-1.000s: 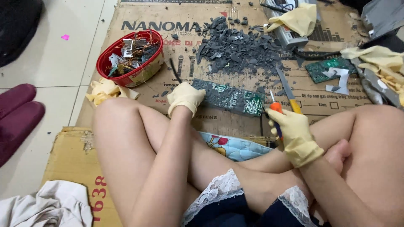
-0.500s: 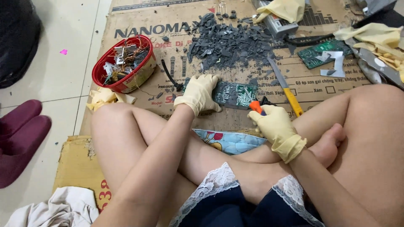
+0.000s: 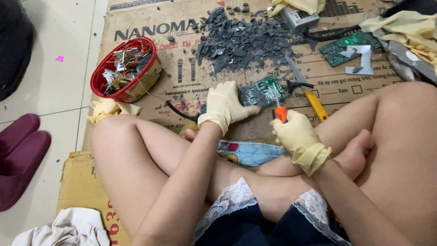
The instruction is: The person sits on the floor and uses a screwdriver to pry and remove components from a green circuit board. They work over a cardboard sheet, separating parts and placing them into a nearby red container.
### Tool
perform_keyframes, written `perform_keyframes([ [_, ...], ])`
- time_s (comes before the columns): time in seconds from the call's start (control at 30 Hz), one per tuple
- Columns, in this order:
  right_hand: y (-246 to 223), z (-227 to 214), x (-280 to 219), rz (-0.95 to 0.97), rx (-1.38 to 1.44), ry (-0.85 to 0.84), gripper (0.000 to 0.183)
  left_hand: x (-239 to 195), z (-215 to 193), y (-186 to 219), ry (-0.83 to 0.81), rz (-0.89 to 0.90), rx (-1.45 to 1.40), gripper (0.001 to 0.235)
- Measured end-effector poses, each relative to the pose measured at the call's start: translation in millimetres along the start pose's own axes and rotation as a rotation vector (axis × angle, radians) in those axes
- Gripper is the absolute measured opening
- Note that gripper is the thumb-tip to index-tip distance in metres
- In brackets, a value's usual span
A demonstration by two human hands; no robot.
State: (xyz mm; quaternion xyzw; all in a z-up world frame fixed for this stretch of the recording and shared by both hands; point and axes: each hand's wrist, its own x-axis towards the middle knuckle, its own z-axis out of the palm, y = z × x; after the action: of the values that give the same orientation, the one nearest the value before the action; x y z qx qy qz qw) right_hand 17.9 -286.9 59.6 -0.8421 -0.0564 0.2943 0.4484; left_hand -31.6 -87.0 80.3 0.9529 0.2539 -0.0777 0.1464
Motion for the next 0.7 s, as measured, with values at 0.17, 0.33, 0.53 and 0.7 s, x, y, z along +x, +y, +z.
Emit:
perform_keyframes([
  [0.17,13,1,15,0.037,-0.206,-0.017,0.052,13,40,-12,0.261,-0.296,-0.304,0.061],
  [0.33,9,9,9,0.039,-0.584,0.014,0.054,21,59,-1,0.404,-0.316,-0.161,0.059],
  [0.53,5,5,0,0.033,-0.606,0.056,0.042,27,69,4,0.471,-0.343,-0.054,0.053],
  [0.7,-9,-1,-10,0.082,-0.480,0.053,0.038,25,65,7,0.451,-0.342,-0.035,0.055],
])
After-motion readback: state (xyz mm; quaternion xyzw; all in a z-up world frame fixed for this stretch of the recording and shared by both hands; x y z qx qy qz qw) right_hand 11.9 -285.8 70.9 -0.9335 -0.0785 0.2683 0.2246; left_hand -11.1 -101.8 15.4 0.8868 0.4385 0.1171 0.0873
